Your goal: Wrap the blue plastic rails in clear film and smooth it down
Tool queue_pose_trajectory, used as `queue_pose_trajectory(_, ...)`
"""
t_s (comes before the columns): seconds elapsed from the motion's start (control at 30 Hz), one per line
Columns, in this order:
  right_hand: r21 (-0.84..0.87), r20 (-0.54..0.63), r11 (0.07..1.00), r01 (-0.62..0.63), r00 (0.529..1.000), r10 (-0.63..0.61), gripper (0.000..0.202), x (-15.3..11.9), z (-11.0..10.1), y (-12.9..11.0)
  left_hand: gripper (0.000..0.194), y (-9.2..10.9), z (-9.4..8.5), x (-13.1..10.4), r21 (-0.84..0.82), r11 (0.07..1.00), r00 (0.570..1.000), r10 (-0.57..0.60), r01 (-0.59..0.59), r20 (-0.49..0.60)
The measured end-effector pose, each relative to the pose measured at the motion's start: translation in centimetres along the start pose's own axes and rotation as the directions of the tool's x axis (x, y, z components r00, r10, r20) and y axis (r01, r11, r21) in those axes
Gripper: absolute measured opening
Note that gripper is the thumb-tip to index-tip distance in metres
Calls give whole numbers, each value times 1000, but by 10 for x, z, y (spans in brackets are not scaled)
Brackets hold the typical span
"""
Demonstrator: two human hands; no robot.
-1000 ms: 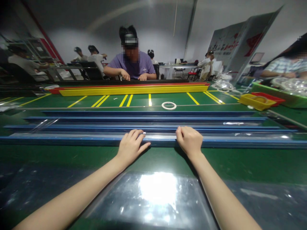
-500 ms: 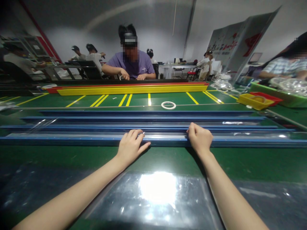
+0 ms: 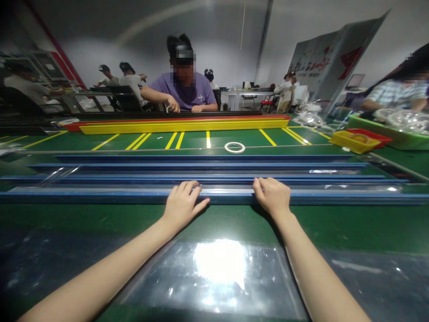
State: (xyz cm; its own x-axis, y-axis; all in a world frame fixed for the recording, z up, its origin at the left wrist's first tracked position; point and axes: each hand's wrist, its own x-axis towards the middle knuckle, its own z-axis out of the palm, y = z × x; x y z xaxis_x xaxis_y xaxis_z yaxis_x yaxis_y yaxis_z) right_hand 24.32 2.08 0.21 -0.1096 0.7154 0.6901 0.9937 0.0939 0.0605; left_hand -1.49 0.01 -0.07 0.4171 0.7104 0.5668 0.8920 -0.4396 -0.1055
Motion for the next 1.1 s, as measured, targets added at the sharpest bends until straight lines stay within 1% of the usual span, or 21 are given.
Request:
queue_pose_trajectory(0.1,1,-16,999,44,999,-44,46,0,-1,-1,34,0,1,0,1,1000,1000,5,-5,-7)
queue_pose_trajectory(0.23,3,-1,995,99,995,-99,45,1,-3,-6,34,-1,1,0,-1,1000,1000,8,-8,-19)
queue_pose_trajectory(0.4,13,53,984,177,983,-178,45,5,-9,-14,34,-1,1,0,-3,1000,1000,10,-10,-15)
queue_pose_trajectory(0.6,52,135,962,269,952,-274,44,8,-15,-24,33,0,0,1,-8,1000,1000,7,-7,-21)
queue_pose_trajectory(0.7,93,200,966,242,946,-257,44,11,-18,-28,32,0,0,0,-9,1000,1000,5,-5,-18)
queue_pose_trajectory(0.83,194,295,976,99,943,-154,40,18,-23,-31,32,0,1,0,-14,1000,1000,0,0,-20)
queue_pose_trajectory(0.93,258,352,966,27,928,-120,39,24,-28,-35,32,0,2,1,-13,1000,1000,-3,3,-17)
queue_pose_trajectory(1.0,265,381,963,42,913,-144,38,28,-30,-41,32,0,3,1,-15,1000,1000,-2,2,-14)
queue_pose_trajectory(1.1,237,406,960,147,883,-236,36,33,-31,-53,32,0,3,1,-18,1000,1000,0,0,-15)
